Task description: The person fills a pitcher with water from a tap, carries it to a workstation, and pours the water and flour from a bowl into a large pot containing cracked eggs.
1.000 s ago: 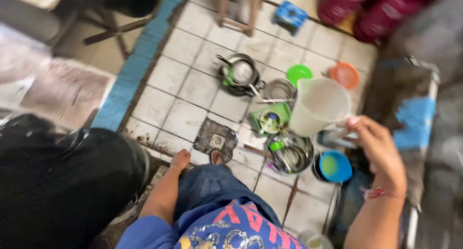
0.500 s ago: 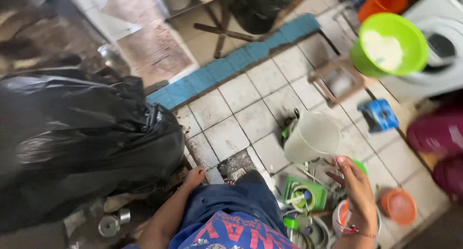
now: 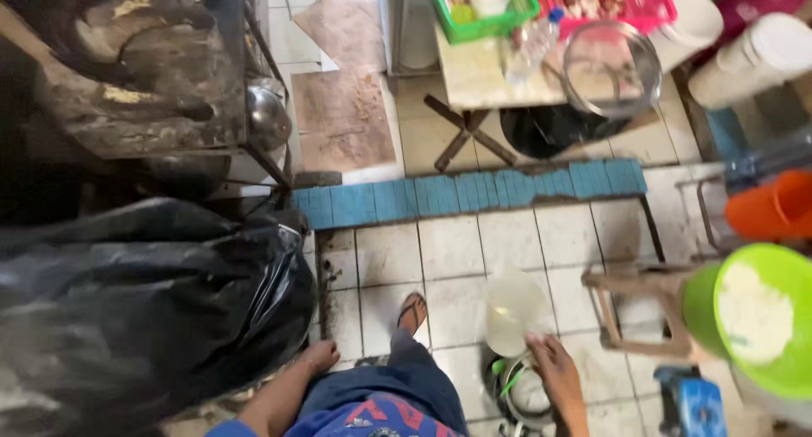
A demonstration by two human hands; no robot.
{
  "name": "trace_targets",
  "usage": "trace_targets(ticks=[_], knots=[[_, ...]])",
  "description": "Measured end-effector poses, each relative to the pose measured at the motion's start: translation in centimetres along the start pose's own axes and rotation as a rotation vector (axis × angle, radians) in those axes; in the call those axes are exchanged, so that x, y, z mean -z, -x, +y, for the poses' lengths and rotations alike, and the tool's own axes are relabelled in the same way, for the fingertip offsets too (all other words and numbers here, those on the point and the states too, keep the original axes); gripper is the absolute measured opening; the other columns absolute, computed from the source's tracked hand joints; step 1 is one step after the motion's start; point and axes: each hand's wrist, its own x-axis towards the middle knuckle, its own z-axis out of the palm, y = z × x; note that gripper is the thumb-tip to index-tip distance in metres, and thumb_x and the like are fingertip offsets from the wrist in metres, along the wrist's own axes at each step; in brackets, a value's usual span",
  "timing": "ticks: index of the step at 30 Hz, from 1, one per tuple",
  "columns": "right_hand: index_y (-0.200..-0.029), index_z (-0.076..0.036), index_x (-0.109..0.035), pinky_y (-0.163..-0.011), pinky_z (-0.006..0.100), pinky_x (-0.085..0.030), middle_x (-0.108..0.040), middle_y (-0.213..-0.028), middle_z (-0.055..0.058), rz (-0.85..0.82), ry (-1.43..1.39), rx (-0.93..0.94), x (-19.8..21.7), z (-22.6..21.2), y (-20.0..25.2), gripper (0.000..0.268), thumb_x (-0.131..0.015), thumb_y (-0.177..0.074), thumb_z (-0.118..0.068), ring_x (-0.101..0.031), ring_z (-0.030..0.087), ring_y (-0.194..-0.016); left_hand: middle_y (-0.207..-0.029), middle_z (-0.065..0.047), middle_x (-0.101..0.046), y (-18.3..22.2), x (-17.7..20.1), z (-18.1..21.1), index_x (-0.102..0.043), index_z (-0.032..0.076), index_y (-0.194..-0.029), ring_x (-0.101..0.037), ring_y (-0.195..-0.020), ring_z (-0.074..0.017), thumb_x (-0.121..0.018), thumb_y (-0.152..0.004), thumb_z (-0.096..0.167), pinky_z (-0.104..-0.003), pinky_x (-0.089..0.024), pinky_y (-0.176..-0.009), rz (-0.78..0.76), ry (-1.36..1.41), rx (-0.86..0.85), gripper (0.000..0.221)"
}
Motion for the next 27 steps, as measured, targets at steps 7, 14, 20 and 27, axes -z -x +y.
trace_targets(ticks=[7,14,20,27], knots=[[-0.131,0.001,-0.068,-0.114,0.045,-0.040,-0.069,-0.131,0.021,-0.180,0.210,0.346,-8.2,-30.7,-2.8,0.054,-0.068,-0.091,-0.034,-0.058,0.032,-0.129,-0.117,-0.010,-0.073,-5.5,16.4,11.7,-0.064,0.020,-0.130,-0.068,-0.112,-0.0318,-0.051,-0.101,0.041,-0.045,-0.052,-0.093,0.264,0.626,-0.042,0.039],[-0.109,0.000,-0.069,-0.093,0.048,-0.057,-0.060,-0.088,0.014,-0.350,0.005,0.765,-17.7,-47.3,-14.4,0.028,-0.070,-0.102,-0.027,-0.062,0.025,-0.094,-0.110,-0.014,-0.074,-1.5,33.2,16.7,-0.062,0.015,-0.127,-0.070,-0.107,-0.0320,-0.055,-0.102,0.014,-0.044,-0.059,-0.091,0.691,0.941,-0.297,0.026],[-0.109,-0.002,-0.069,-0.090,0.041,-0.058,-0.055,-0.087,0.005,-0.497,-0.054,0.795,-28.5,-56.6,-23.7,0.024,-0.071,-0.102,-0.025,-0.059,0.019,-0.088,-0.114,-0.013,-0.073,-7.8,45.5,13.3,-0.061,0.011,-0.130,-0.070,-0.107,-0.0300,-0.059,-0.099,0.018,-0.044,-0.058,-0.088,0.929,1.070,-0.330,0.032],[-0.095,-0.007,-0.071,-0.084,0.036,-0.056,-0.059,-0.085,0.001,-0.580,-0.041,0.636,-43.1,-63.3,-31.0,0.015,-0.073,-0.097,-0.022,-0.059,0.016,-0.084,-0.122,-0.013,-0.069,-8.9,69.8,14.1,-0.059,0.006,-0.130,-0.065,-0.116,-0.0237,-0.058,-0.096,0.015,-0.036,-0.053,-0.094,1.227,1.205,-0.515,0.035]])
